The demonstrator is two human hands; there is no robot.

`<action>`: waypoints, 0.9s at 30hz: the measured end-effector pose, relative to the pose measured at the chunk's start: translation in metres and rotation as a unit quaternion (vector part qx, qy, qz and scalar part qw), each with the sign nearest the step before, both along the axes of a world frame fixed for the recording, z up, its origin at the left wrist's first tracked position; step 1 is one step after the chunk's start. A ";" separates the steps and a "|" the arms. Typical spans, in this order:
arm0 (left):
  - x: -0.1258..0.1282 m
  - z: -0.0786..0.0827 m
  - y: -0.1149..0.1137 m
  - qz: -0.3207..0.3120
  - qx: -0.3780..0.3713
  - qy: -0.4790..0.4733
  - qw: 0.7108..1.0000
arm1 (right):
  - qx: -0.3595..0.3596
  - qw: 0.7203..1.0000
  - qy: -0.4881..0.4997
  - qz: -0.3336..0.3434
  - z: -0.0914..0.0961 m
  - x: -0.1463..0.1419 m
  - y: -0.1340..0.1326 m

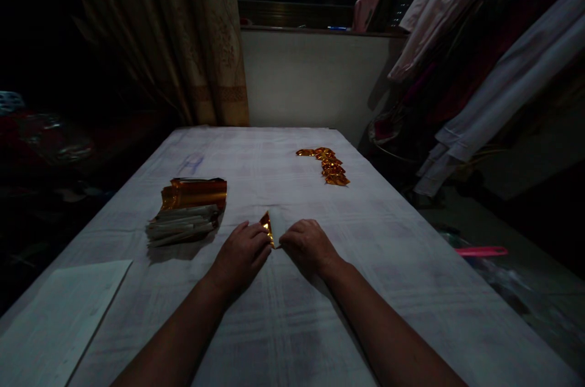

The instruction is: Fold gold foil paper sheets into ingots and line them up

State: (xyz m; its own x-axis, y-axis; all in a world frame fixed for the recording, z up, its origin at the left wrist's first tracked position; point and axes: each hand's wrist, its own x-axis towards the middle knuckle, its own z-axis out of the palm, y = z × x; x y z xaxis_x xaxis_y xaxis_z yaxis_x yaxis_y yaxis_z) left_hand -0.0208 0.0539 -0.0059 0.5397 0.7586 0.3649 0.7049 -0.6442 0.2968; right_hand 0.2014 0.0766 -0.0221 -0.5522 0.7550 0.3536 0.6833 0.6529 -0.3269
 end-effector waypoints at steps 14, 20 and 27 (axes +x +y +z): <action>-0.008 0.005 -0.003 -0.032 -0.017 0.006 0.999 | -0.018 0.995 0.085 -0.052 -0.009 0.000 0.005; -0.010 0.006 -0.003 -0.047 -0.024 0.015 0.999 | -0.075 0.987 0.116 -0.077 -0.007 -0.005 0.006; -0.011 0.006 -0.005 -0.052 -0.033 0.020 0.998 | -0.111 0.987 0.089 -0.073 -0.001 -0.008 0.019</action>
